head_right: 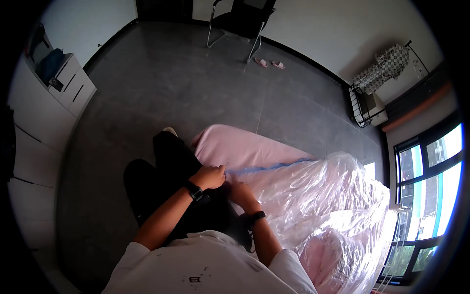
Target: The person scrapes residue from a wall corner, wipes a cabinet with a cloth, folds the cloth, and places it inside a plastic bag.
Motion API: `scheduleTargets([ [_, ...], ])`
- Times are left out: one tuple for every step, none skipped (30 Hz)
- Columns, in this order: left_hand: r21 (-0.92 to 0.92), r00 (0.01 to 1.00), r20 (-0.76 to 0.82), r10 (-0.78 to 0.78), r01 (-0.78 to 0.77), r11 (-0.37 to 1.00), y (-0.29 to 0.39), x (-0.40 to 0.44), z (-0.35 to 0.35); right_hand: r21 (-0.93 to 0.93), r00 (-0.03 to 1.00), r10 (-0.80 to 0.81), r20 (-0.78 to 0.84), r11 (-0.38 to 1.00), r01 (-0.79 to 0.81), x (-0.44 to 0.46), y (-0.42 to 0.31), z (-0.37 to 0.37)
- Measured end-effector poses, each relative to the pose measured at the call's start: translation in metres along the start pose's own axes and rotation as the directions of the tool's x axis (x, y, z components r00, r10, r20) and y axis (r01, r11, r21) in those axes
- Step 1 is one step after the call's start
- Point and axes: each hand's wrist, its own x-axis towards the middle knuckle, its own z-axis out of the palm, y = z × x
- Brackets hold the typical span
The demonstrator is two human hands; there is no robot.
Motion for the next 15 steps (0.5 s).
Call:
scheduleTargets([
  [0.069, 1.000, 0.031, -0.007, 0.005, 0.998, 0.001, 0.001, 0.000, -0.004, 0.998, 0.044, -0.039, 0.999, -0.044, 0.001, 0.001, 0.004],
  [0.141, 0.999, 0.034, 0.005, -0.010, 0.990, 0.005, 0.002, 0.000, 0.006, 0.998, 0.045, -0.041, 0.999, -0.045, 0.005, 0.003, 0.007],
  [0.149, 0.999, 0.041, 0.002, -0.008, 0.989, 0.002, 0.004, 0.002, -0.026, 0.999, 0.022, -0.025, 0.999, -0.023, 0.008, 0.005, 0.010],
  [0.143, 0.999, 0.019, 0.043, -0.045, 0.989, -0.002, 0.005, 0.004, -0.058, 1.000, 0.002, -0.005, 0.998, -0.002, 0.011, 0.006, 0.013],
  [0.132, 0.996, -0.003, 0.086, -0.085, 0.988, -0.004, 0.006, 0.002, -0.051, 1.000, 0.008, 0.000, 0.999, -0.008, 0.013, 0.004, 0.014],
  [0.090, 0.997, -0.020, 0.077, -0.075, 0.993, -0.009, 0.006, 0.001, -0.058, 1.000, -0.026, -0.005, 0.998, 0.026, 0.017, 0.003, 0.013],
  [0.077, 0.996, -0.006, 0.084, -0.083, 0.994, -0.015, 0.008, 0.001, -0.070, 0.998, -0.054, -0.008, 0.996, 0.054, 0.019, 0.006, 0.012],
  [0.044, 0.996, -0.039, 0.075, -0.073, 0.996, -0.017, 0.008, -0.009, -0.074, 1.000, -0.029, 0.004, 0.997, 0.029, 0.023, 0.005, 0.008],
  [0.004, 0.996, -0.061, 0.065, -0.065, 0.998, -0.021, 0.010, -0.011, -0.058, 1.000, 0.001, 0.001, 0.998, -0.001, 0.026, 0.001, 0.006],
  [0.027, 0.993, -0.085, 0.087, -0.085, 0.996, -0.027, 0.014, -0.007, -0.043, 0.999, 0.037, 0.003, 0.998, -0.037, 0.029, -0.003, 0.008],
  [0.014, 0.994, -0.054, 0.095, -0.094, 0.995, -0.030, 0.019, -0.009, -0.050, 0.997, 0.076, 0.029, 0.996, -0.075, 0.032, -0.003, 0.012],
  [-0.022, 0.993, -0.059, 0.098, -0.100, 0.995, -0.035, 0.024, -0.007, -0.052, 0.995, 0.096, -0.004, 0.994, -0.096, 0.035, -0.002, 0.016],
  [-0.062, 0.993, -0.063, 0.099, -0.103, 0.993, -0.039, 0.030, -0.004, -0.057, 0.993, 0.117, -0.033, 0.991, -0.119, 0.038, -0.001, 0.020],
  [-0.103, 0.995, -0.034, 0.094, -0.097, 0.990, -0.043, 0.036, -0.004, -0.064, 0.990, 0.141, -0.028, 0.988, -0.142, 0.042, -0.004, 0.017],
  [-0.157, 0.996, -0.010, 0.090, -0.090, 0.984, -0.044, 0.038, 0.000, -0.089, 0.984, 0.177, 0.012, 0.980, -0.176, 0.041, 0.000, 0.018],
])
